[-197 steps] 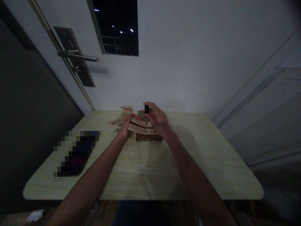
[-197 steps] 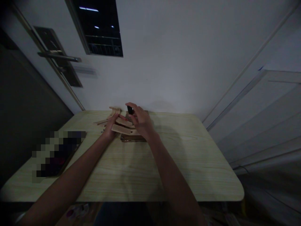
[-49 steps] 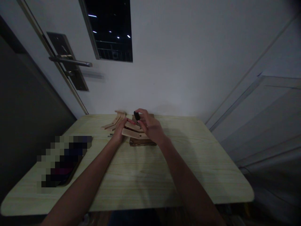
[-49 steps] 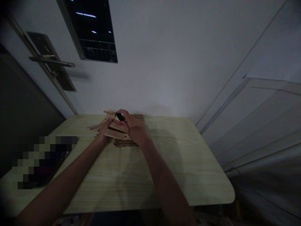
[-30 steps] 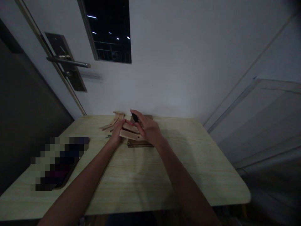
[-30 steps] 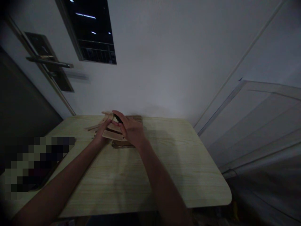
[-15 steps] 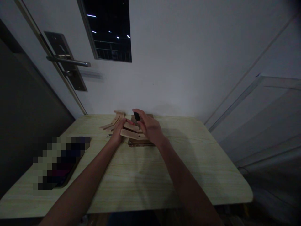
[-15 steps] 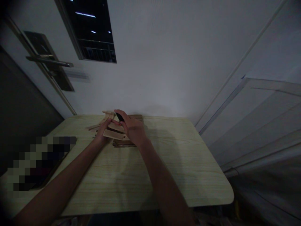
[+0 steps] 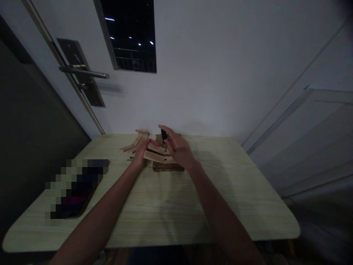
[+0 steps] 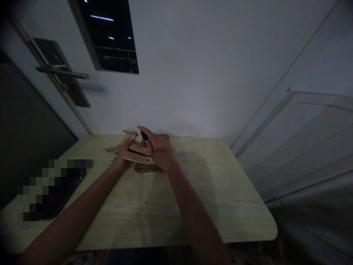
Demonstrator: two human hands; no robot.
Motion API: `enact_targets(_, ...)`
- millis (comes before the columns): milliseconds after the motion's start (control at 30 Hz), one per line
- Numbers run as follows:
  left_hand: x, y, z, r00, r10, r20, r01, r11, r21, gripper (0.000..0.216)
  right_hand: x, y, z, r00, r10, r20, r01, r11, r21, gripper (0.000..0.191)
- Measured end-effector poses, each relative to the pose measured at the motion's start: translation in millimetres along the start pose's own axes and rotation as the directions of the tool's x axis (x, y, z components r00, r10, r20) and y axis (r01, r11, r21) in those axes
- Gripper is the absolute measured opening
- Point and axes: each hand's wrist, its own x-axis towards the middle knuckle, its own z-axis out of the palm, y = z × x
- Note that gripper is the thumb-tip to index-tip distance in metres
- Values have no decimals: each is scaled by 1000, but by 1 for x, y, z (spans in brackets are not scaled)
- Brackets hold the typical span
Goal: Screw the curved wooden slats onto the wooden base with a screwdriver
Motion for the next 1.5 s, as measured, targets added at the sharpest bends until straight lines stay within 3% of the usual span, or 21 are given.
enact_targets(400, 2, -4, -2, 1000, 2, -1, -2, 999, 37, 45, 1, 9, 9, 989, 105, -102, -106, 994, -3, 42)
enact_targets(567, -1, 0, -1, 1000, 6, 13, -6, 999, 38, 47, 0, 7, 7, 992, 77, -104, -81, 996, -35, 46)
enact_targets(800, 1, -5, -3, 1000, -21, 21, 21, 1000, 7, 45, 1, 9, 6, 996, 73, -60, -67, 993, 101, 47)
enact_targets(1367, 0, 0, -2, 1000, 5, 14, -5, 999, 36, 48, 2, 9, 9, 985, 101, -139, -87, 991, 100, 42)
enact_targets(1500, -1, 0, -1, 1000, -12, 14, 12, 999, 44, 49, 1, 11, 9, 995, 78, -65, -64, 978, 199, 44)
